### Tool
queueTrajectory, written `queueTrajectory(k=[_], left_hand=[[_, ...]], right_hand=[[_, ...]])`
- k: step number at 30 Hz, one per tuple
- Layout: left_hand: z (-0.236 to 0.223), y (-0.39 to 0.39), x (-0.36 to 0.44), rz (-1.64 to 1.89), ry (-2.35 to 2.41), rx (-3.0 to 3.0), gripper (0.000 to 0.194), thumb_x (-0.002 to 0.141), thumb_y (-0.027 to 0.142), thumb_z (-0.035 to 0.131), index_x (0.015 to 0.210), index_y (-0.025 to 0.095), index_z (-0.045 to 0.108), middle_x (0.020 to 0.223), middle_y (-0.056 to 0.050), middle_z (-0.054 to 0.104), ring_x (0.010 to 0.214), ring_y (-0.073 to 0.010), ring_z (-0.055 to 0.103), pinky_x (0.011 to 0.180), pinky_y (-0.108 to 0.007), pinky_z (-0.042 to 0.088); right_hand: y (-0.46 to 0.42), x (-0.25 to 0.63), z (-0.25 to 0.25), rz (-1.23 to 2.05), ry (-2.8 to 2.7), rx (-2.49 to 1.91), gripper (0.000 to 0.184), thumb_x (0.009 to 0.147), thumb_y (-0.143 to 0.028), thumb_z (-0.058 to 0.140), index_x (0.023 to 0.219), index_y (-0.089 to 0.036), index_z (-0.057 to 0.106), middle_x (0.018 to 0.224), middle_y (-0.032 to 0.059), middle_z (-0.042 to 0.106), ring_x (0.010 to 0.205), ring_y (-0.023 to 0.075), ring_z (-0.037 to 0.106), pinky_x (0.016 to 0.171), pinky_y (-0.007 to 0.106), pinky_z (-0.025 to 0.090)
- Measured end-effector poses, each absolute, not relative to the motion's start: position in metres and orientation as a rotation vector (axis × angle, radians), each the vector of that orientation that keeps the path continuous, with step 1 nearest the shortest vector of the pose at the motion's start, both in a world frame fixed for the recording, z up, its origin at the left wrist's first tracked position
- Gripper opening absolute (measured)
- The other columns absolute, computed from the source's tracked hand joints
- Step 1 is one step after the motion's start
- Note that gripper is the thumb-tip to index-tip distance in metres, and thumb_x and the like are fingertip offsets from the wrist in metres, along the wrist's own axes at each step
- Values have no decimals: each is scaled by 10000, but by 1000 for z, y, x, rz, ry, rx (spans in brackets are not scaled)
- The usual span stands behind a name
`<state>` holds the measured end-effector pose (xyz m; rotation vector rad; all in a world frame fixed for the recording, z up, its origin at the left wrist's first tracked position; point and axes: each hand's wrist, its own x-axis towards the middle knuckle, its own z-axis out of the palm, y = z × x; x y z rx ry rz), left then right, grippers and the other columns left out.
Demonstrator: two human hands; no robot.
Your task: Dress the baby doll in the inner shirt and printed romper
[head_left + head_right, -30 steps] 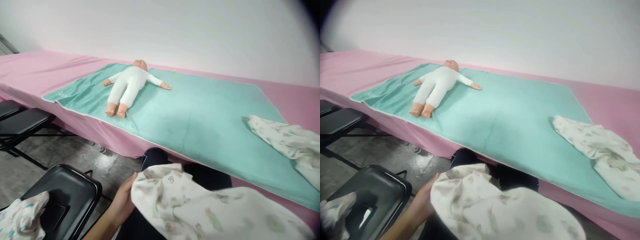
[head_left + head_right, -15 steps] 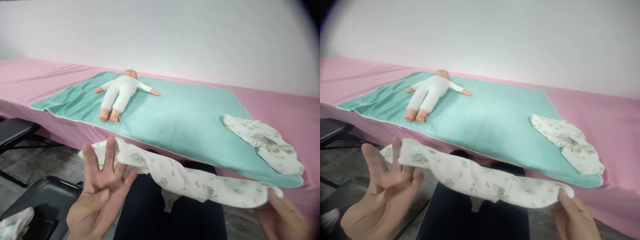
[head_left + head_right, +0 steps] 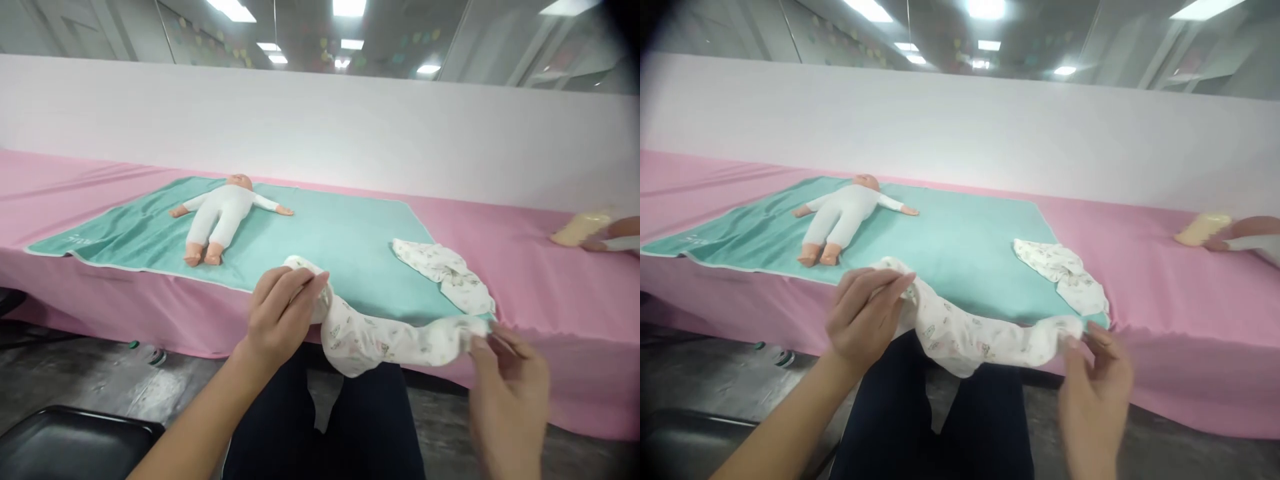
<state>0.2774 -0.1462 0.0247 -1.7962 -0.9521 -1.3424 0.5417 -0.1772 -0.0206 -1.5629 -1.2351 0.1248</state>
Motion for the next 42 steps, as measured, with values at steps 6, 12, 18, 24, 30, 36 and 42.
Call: queueTrajectory(k=[6,12,18,24,30,36,42], left_hand=[[52,-180,304,-1233,-1253,-2197,169,782,78,492,808,197,610,596,19,526,629,-125,440,603,-280,353],[64,-204,300,-1700,-1883,-2532,29,816,218,468,803,200,488,680,34,502,614,-97,453,522,-201,347],[70,-192,282,-1437,-2065,-2461,79,817,281,453,839,213,487,563,53,423,520,-103,400,471,-203,274],[65,-166,245,-965,-1669,-1932,262,707,63,421,893,192,551,881,-34,598,766,-170,526,553,-258,293],[75,-147,228,-1308,-1974,-2142,293,731,112,427,961,227,569,894,-6,624,796,-168,553,611,-242,396],[91,-136,226,-1224,-2253,-2244,183,787,364,478,784,212,578,684,7,570,638,-147,507,502,-217,346],[89,-120,210,-892,-2423,-2320,246,796,432,467,729,225,582,588,20,508,543,-127,459,458,-210,310]], right_hand=[[-212,457,6,183,-1721,-1297,597,790,-351,577,1323,-223,341,1266,104,491,1126,251,498,891,409,440],[-199,448,44,119,-2024,-1266,135,826,-199,417,865,-223,544,692,-6,590,615,151,522,544,256,329],[-170,460,64,-29,-2104,-1170,225,717,-74,366,802,-209,525,701,-5,578,595,127,474,560,242,307],[-140,502,62,706,-2058,-1335,188,692,-118,375,748,-221,521,698,-25,552,592,120,485,532,221,348],[-121,523,67,1019,-1840,-1377,119,793,-290,464,794,-221,560,769,-13,554,686,130,514,623,237,408],[-106,528,70,893,-1879,-1438,316,822,-508,462,767,-215,569,733,9,564,677,155,528,602,255,411],[-75,543,53,540,-1993,-1599,396,812,-584,432,706,-223,554,632,-5,544,546,138,467,482,243,324]])
